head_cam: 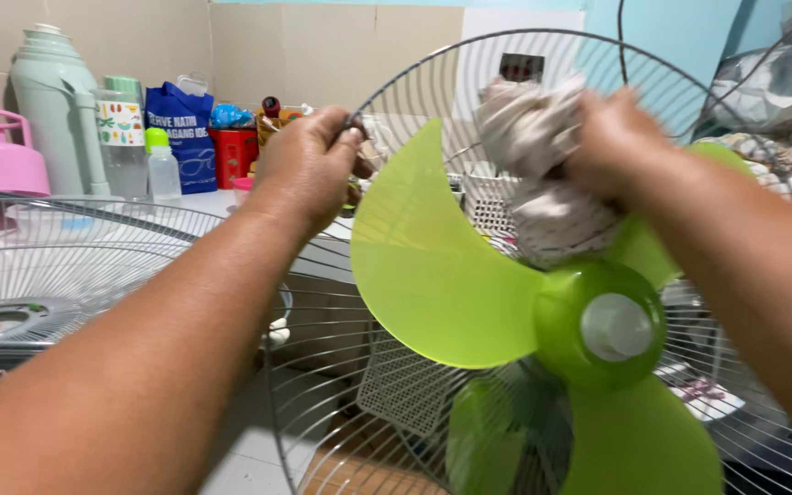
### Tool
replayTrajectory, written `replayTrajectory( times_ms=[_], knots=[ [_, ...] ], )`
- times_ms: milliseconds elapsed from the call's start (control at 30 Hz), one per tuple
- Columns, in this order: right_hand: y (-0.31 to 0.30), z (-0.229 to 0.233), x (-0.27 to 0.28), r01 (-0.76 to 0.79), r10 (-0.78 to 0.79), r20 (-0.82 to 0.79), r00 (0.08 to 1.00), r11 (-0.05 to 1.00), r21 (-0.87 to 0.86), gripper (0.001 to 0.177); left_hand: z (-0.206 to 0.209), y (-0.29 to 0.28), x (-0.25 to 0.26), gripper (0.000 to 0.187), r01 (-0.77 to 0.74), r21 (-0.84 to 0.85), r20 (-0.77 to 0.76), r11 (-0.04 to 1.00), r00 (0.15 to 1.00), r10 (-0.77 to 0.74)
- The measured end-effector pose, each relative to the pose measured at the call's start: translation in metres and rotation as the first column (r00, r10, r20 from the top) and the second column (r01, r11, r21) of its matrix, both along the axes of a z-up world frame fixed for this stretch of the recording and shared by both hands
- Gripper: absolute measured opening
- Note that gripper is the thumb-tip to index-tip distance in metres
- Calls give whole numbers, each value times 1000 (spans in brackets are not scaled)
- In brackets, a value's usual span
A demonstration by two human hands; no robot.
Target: The person wipes the fan blades with a cloth, then reassembles the fan by attaching the front and rear wire cages and securing the central hub cap. The fan is fully reassembled by the end of the clip.
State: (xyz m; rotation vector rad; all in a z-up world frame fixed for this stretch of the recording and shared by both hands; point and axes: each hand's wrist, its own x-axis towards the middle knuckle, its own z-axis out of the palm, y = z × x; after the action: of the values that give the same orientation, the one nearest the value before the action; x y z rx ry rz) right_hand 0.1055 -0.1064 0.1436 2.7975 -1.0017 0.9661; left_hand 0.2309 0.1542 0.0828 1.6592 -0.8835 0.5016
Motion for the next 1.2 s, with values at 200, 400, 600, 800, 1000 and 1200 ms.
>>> replayTrajectory(
  times_ms=[200, 400, 600, 800, 1000, 1200],
  knots=[
    [12, -37, 13, -391, 394, -8, 919, 910, -141, 65, -1, 13, -3, 25, 153, -39, -161, 987, 974, -158],
    [-10, 22, -26, -166, 173, 252, 952, 985, -49, 75, -10, 34, -28, 41, 202, 18, -466, 979, 868, -171],
    [36, -17, 3, -362, 335, 140, 932, 890, 279, 71, -15, 40, -27, 53, 212, -2, -501, 977, 846, -184],
    [73, 17, -14, -806, 802, 435, 408, 541, -240, 48, -20, 47, -16, 96, 318, -77, -528, 945, 791, -310],
    [144, -44, -9, -701, 923, 15, 385, 303, -645, 49, -16, 54, -14, 125, 663, -325, -462, 674, 510, -725],
    [178, -114, -31, -667, 861, 19, 508, 407, -624, 79, -7, 56, -22, 135, 637, -399, -548, 660, 411, -728]
  ],
)
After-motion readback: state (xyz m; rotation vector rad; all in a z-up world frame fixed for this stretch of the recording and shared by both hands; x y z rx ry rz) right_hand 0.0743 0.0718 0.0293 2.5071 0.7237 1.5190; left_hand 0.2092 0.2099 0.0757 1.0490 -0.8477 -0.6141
